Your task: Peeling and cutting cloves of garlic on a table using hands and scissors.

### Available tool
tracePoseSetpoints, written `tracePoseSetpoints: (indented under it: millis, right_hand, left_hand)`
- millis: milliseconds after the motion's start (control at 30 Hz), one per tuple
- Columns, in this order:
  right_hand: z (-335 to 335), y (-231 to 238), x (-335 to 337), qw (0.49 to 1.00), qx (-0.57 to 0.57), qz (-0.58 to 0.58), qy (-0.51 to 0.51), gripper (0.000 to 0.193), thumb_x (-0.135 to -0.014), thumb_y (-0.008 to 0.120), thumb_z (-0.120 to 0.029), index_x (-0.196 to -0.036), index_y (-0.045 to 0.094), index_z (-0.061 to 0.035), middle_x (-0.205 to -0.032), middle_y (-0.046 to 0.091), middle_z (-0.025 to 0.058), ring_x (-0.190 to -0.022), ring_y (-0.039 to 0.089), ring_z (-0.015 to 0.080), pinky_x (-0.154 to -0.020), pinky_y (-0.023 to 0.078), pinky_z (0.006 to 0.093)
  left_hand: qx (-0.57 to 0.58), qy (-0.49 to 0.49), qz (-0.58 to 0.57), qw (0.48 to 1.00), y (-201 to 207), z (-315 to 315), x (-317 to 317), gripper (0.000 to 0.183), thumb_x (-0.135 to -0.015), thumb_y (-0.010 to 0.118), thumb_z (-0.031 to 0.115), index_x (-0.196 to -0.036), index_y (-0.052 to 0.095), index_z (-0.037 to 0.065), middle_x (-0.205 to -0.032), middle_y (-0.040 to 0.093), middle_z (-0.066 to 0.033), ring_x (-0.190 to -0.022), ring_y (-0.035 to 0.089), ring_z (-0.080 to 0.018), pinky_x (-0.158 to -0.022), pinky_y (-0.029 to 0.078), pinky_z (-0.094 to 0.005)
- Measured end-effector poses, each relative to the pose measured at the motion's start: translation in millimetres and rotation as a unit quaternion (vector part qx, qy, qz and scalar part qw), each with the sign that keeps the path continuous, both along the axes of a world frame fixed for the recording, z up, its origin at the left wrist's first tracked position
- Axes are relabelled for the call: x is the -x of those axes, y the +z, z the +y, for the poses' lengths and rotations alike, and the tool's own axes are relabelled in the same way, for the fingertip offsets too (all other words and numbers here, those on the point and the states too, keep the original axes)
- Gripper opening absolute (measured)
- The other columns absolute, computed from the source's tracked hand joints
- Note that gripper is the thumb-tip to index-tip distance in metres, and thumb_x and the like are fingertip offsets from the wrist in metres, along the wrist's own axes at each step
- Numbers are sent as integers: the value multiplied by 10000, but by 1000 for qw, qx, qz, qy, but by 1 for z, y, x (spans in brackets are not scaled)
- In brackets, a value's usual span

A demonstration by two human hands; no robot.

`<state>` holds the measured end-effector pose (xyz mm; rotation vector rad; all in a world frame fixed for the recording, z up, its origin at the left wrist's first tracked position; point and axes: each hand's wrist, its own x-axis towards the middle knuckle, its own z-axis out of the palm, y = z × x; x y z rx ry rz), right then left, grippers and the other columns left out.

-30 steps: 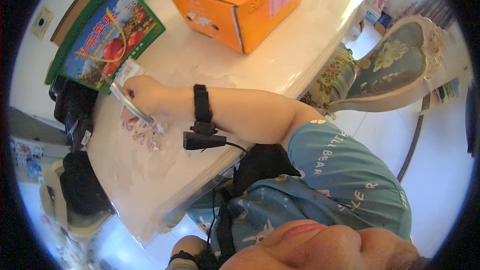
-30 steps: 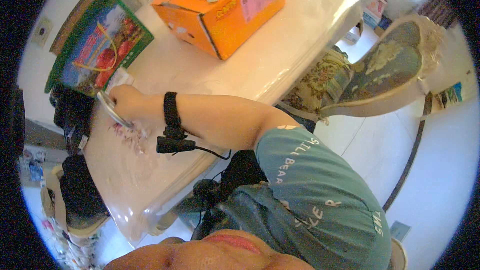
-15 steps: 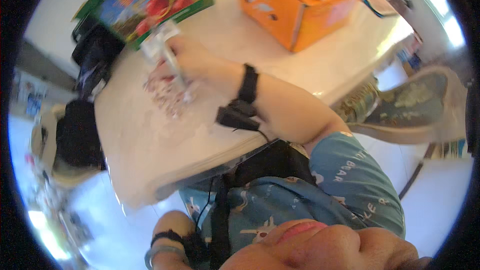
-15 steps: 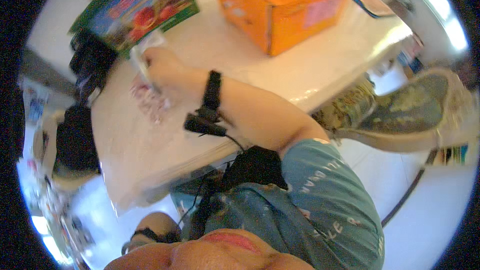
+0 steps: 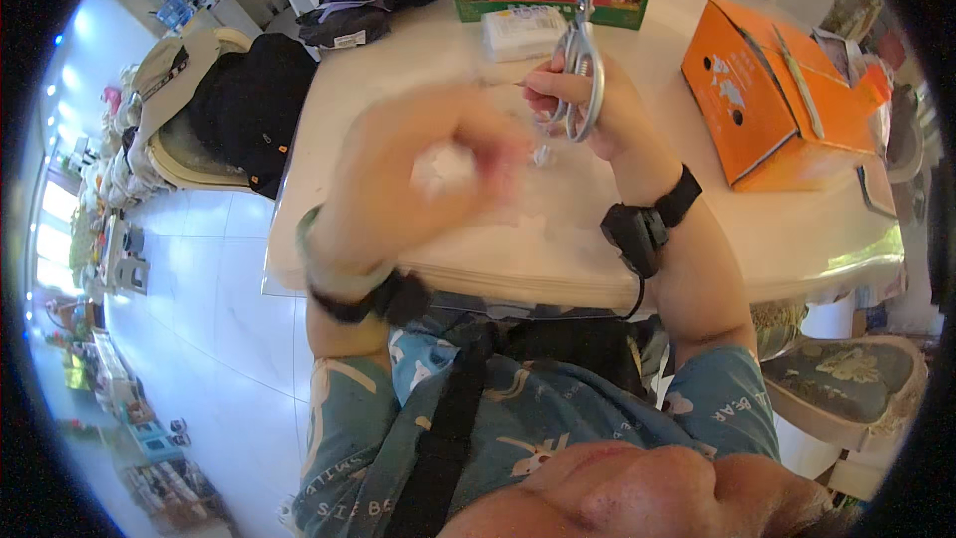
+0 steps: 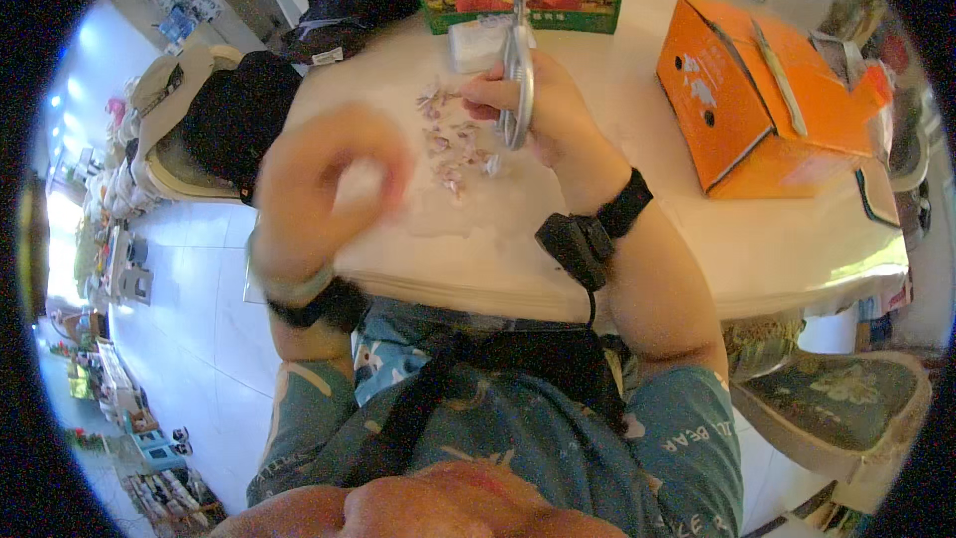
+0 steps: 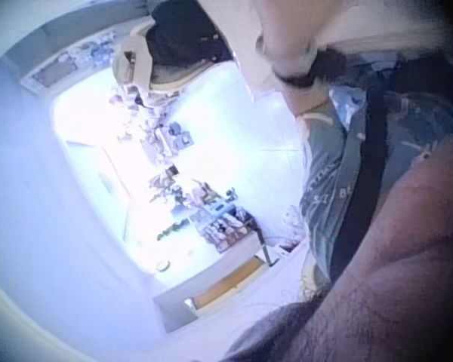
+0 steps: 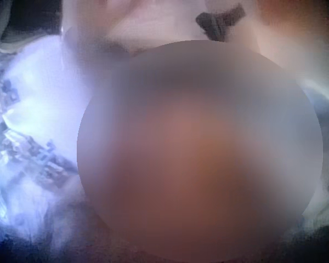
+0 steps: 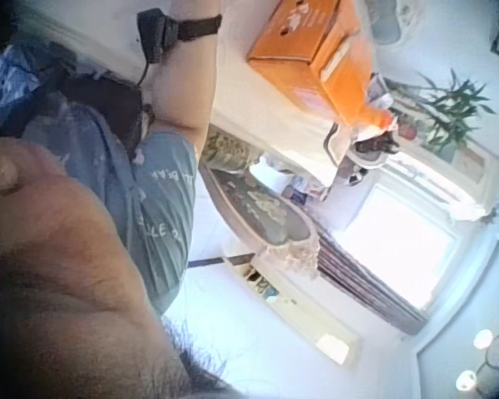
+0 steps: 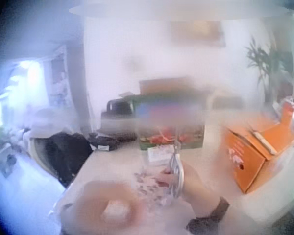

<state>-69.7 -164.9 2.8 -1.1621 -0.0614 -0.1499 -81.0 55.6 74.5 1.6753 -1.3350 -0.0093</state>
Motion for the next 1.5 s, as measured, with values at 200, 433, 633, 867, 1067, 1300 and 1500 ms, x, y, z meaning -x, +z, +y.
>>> tracePoseSetpoints:
  millis: [200, 433, 633, 867, 1067, 1300, 1500]
  right_hand:
    - [-4, -7, -1, 1000, -1, -30, 0, 244, -722, 737, -69, -829, 534, 12, -814, 628, 131, -722, 643, 196, -674, 543, 294]
    - [-8, -4, 5, 998, 10, -68, -13, 195, -751, 718, -106, -840, 587, 8, -818, 647, 119, -739, 649, 189, -704, 545, 286]
    - [-8, -9, 1, 994, 80, -57, -44, 193, -718, 726, -69, -852, 618, 19, -811, 650, 110, -697, 628, 164, -658, 509, 261]
    - [-5, -6, 1, 990, 86, -63, -88, 233, -670, 754, -28, -824, 579, -15, -795, 650, 99, -700, 621, 161, -627, 473, 252]
    - [-4, -6, 1, 989, 88, -75, -94, 257, -668, 747, 8, -818, 544, -40, -822, 647, 106, -720, 623, 164, -638, 473, 255]
    - [-1, -1, 3, 985, 108, -94, -100, 229, -680, 734, 22, -800, 546, -30, -808, 641, 97, -731, 619, 167, -666, 481, 261]
    - [-2, 0, 4, 985, 107, -85, -104, 217, -687, 737, 13, -777, 547, -37, -805, 641, 95, -725, 611, 158, -652, 472, 250]
  left_hand:
    - [6, 141, -149, 979, -46, -54, -58, 218, -718, 736, 66, -914, 664, 4, -810, 637, -75, -737, 612, -153, -651, 484, -257]
    - [121, 133, -77, 981, -65, -61, -67, 152, -747, 700, 25, -894, 675, -9, -825, 662, -98, -709, 628, -160, -621, 488, -247]
    - [125, 111, -93, 982, -70, -57, -73, 116, -777, 667, 4, -892, 681, -4, -810, 667, -83, -714, 623, -134, -606, 479, -238]
    - [136, 168, -108, 970, -77, -63, -68, 93, -767, 675, 20, -859, 664, 14, -765, 648, -98, -661, 614, -171, -576, 466, -263]
    - [153, 189, -180, 953, -77, -63, -70, 60, -771, 642, 42, -818, 613, 18, -752, 593, -122, -674, 584, -267, -586, 460, -316]
    - [146, 182, -159, 959, -84, -69, -74, 45, -803, 600, 43, -825, 572, 16, -780, 555, -137, -704, 554, -293, -617, 447, -345]
    - [160, 161, -90, 970, -76, -65, -72, 60, -792, 635, 62, -834, 604, 33, -787, 574, -109, -687, 564, -238, -594, 441, -306]
